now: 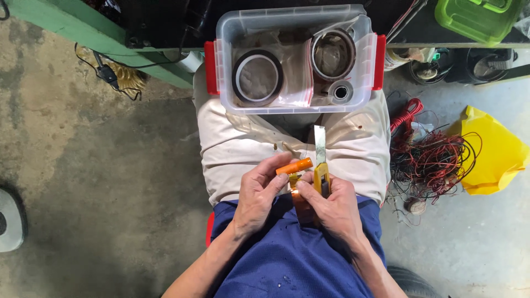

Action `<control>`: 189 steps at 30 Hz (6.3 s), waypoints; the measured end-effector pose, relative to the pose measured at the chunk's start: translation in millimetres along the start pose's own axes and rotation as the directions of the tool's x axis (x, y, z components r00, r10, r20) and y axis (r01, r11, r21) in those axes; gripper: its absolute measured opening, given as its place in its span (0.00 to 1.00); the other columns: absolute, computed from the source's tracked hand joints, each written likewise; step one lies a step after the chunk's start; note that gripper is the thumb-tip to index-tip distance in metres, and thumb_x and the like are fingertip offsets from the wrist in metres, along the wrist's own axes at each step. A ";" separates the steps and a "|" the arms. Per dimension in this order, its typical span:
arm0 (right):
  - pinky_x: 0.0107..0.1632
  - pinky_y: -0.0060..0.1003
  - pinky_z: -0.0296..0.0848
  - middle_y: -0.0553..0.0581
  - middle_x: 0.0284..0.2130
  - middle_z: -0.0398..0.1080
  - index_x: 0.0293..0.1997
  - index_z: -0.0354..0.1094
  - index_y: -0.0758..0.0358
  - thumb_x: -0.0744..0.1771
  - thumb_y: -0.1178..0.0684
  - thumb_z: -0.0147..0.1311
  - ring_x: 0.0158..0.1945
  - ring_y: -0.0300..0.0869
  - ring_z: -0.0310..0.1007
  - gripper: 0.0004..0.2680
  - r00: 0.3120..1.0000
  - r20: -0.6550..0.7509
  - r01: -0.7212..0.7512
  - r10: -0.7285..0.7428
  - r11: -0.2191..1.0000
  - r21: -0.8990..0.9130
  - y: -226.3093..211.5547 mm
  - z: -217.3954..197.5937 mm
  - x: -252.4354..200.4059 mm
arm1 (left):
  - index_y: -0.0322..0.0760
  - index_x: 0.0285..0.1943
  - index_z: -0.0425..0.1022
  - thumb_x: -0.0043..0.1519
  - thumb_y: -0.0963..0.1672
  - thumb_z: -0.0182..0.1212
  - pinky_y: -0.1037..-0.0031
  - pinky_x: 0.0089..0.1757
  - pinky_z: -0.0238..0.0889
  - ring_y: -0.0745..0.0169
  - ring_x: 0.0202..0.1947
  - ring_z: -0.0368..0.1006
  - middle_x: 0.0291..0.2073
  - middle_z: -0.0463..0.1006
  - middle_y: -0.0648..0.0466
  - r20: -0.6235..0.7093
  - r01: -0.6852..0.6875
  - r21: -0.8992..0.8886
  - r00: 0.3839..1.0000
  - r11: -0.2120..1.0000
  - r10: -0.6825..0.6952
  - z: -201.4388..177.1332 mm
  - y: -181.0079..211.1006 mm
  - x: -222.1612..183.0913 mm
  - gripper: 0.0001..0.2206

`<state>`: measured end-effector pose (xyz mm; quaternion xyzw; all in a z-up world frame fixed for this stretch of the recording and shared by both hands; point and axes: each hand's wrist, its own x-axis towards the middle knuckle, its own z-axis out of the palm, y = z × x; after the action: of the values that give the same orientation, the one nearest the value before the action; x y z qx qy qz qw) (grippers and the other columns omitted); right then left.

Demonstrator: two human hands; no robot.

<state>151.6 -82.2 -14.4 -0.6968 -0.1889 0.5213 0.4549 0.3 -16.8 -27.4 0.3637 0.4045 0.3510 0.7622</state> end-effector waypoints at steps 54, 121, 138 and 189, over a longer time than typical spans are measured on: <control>0.18 0.25 0.61 0.57 0.06 0.64 0.24 0.75 0.66 0.64 0.58 0.66 0.10 0.35 0.62 0.07 0.999 -0.033 -0.008 0.009 1.000 0.030 -3.0 10.1 3.4 | 0.34 0.57 0.82 0.64 0.38 0.55 0.78 0.42 0.70 0.70 0.37 0.69 0.34 0.81 0.50 0.026 -0.038 0.206 0.999 0.978 0.033 -2.2 9.9 -1.1 0.15; 0.37 0.34 0.76 0.59 0.28 0.74 0.43 0.79 0.66 0.65 0.60 0.64 0.29 0.35 0.71 0.06 0.818 0.058 0.568 -0.572 0.790 -0.230 -23.5 -19.7 9.5 | 0.29 0.58 0.71 0.57 0.37 0.66 0.71 0.47 0.72 0.64 0.46 0.73 0.44 0.76 0.48 0.146 0.008 0.033 0.989 0.999 -0.013 10.1 14.8 9.4 0.19; 0.27 0.29 0.71 0.58 0.19 0.70 0.44 0.76 0.73 0.66 0.62 0.61 0.20 0.34 0.68 0.05 0.818 -0.027 0.561 -0.574 0.808 -0.177 -0.7 -15.5 4.4 | 0.30 0.55 0.74 0.57 0.37 0.66 0.70 0.49 0.71 0.66 0.44 0.74 0.38 0.79 0.48 0.109 -0.108 0.068 0.989 0.992 0.100 9.3 1.7 6.8 0.17; 0.27 0.25 0.66 0.51 0.16 0.67 0.23 0.75 0.63 0.68 0.56 0.60 0.21 0.30 0.60 0.11 0.917 0.017 0.399 -0.399 0.911 -0.107 -4.5 -6.4 5.8 | 0.34 0.51 0.78 0.60 0.40 0.67 0.51 0.55 0.69 0.53 0.34 0.79 0.32 0.80 0.49 0.365 -0.479 0.446 0.869 0.756 0.335 -6.1 28.3 12.7 0.11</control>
<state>160.6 -78.4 -13.7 -0.6686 -0.3541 0.4046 0.5137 -6.4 9.3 -10.7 0.6796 0.2901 0.3349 0.5847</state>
